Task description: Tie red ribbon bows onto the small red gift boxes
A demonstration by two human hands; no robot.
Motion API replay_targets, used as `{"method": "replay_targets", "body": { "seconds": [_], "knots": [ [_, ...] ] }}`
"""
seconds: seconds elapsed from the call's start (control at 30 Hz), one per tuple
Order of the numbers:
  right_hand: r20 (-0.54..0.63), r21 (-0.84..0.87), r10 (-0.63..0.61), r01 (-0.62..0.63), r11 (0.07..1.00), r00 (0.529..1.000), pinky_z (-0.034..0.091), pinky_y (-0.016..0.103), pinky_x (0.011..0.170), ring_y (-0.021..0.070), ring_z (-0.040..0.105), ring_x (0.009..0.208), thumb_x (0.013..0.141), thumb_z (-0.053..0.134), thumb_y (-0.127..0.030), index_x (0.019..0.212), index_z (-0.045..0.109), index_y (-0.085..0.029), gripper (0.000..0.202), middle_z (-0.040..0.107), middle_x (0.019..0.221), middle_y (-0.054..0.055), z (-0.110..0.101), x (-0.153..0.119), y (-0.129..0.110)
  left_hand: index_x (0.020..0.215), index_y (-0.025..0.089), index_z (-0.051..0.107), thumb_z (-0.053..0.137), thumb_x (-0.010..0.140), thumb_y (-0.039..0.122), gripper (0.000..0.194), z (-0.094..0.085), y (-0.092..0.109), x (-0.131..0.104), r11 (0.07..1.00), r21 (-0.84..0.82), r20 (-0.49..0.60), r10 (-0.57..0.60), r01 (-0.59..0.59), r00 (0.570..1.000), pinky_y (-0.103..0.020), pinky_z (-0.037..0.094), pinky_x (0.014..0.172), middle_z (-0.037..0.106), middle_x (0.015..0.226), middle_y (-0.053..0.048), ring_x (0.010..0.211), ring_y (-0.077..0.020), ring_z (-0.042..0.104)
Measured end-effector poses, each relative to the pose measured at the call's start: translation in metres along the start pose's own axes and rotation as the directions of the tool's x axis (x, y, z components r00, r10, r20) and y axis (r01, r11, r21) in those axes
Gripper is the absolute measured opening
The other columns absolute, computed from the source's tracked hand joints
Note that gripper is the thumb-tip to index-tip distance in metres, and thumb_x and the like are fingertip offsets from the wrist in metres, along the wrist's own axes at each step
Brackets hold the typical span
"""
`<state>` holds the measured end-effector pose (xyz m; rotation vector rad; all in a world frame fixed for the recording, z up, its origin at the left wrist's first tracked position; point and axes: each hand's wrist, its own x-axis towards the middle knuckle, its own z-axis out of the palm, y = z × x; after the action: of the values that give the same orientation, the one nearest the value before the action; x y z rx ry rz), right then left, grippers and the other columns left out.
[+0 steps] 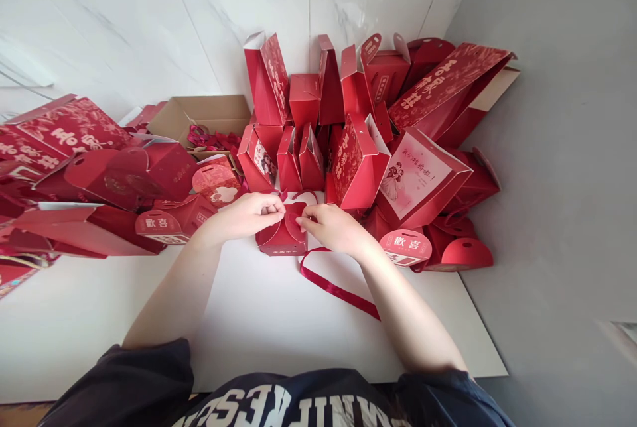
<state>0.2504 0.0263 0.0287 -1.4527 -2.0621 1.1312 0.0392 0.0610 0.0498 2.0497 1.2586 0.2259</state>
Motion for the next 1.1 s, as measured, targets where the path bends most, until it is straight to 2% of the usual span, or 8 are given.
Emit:
{"method": "replay_targets", "body": {
  "seconds": [0.2,0.33,0.43,0.5,0.6,0.8,0.97,1.1],
  "knots": [
    [-0.01,0.015,0.036,-0.036,0.999,0.999,0.03,0.026,0.048,0.0103,0.039,0.048,0.094,0.048,-0.044,0.066,0.051,-0.02,0.037,0.05,0.059,-0.003,-0.012,-0.009,-0.004,0.086,0.021,0.066,0.052,0.086,0.039,0.023,-0.002,0.001,-0.002,0.999,-0.033,0.008,-0.013,0.014,1.0,-0.025,0.046,0.066,0.069,0.084,-0.001,0.077,-0.0174,0.063],
    [-0.094,-0.031,-0.009,0.006,1.0,0.996,0.036,0.026,0.051,0.0115,0.047,0.048,0.095,0.048,-0.045,0.075,0.06,-0.02,0.034,0.061,0.064,-0.001,-0.022,-0.019,-0.005,0.085,0.02,0.068,0.055,0.086,0.046,0.029,-0.004,0.003,-0.003,0.995,-0.099,-0.064,-0.015,0.008,0.998,-0.025,0.045,0.063,0.069,0.082,-0.002,0.074,-0.0166,0.062],
    [-0.321,-0.136,-0.182,0.145,0.98,0.929,0.042,0.026,0.059,0.0124,0.054,0.057,0.094,0.055,-0.039,0.089,0.063,-0.021,0.021,0.068,0.078,0.001,-0.021,-0.022,-0.006,0.075,0.017,0.069,0.045,0.09,0.061,0.053,-0.005,0.008,-0.006,0.972,-0.233,-0.107,-0.055,0.029,0.993,-0.025,0.044,0.056,0.065,0.067,-0.004,0.059,-0.0138,0.058],
    [-0.394,-0.294,-0.359,0.254,0.921,0.846,0.043,0.025,0.063,0.0135,0.058,0.065,0.094,0.056,-0.032,0.088,0.061,-0.02,0.014,0.069,0.084,0.002,-0.016,-0.021,-0.006,0.069,0.014,0.07,0.035,0.09,0.069,0.069,-0.005,0.014,-0.007,0.934,-0.35,-0.012,-0.084,0.075,0.996,-0.026,0.045,0.054,0.062,0.057,-0.005,0.051,-0.013,0.055],
    [-0.295,-0.558,-0.594,0.369,0.743,0.748,0.042,0.026,0.065,0.0158,0.062,0.078,0.097,0.05,-0.021,0.085,0.059,-0.02,0.015,0.069,0.089,0.005,-0.009,-0.018,-0.003,0.068,0.012,0.071,0.037,0.088,0.072,0.072,-0.005,0.02,-0.009,0.87,-0.474,0.125,-0.088,0.138,0.988,-0.025,0.045,0.05,0.062,0.054,-0.007,0.048,-0.0127,0.055],
    [-0.159,-0.809,-0.749,0.35,0.472,0.643,0.038,0.028,0.06,0.014,0.057,0.072,0.097,0.041,-0.007,0.081,0.058,-0.021,0.027,0.069,0.088,0.003,-0.002,-0.019,-0.005,0.076,0.013,0.071,0.062,0.082,0.063,0.051,-0.001,0.017,-0.006,0.843,-0.523,0.058,-0.111,0.125,0.992,-0.024,0.047,0.048,0.067,0.061,-0.006,0.048,-0.0114,0.057],
    [-0.138,-0.86,-0.783,0.319,0.398,0.606,0.038,0.027,0.06,0.0136,0.057,0.074,0.095,0.041,-0.004,0.085,0.06,-0.02,0.027,0.069,0.089,0.003,-0.002,-0.02,-0.007,0.08,0.013,0.072,0.069,0.08,0.054,0.041,-0.006,0.018,-0.009,0.829,-0.553,0.009,-0.088,0.078,0.996,-0.025,0.054,0.057,0.074,0.076,-0.009,0.062,-0.0156,0.068],
    [-0.186,-0.819,-0.744,0.317,0.478,0.642,0.038,0.026,0.059,0.0122,0.058,0.072,0.095,0.043,-0.006,0.09,0.061,-0.019,0.022,0.069,0.092,0.003,-0.009,-0.024,-0.007,0.078,0.012,0.07,0.068,0.083,0.05,0.037,-0.015,0.017,-0.015,0.832,-0.552,-0.061,-0.11,0.059,0.992,-0.025,0.055,0.06,0.074,0.073,-0.008,0.063,-0.0151,0.068]
  ]
}}
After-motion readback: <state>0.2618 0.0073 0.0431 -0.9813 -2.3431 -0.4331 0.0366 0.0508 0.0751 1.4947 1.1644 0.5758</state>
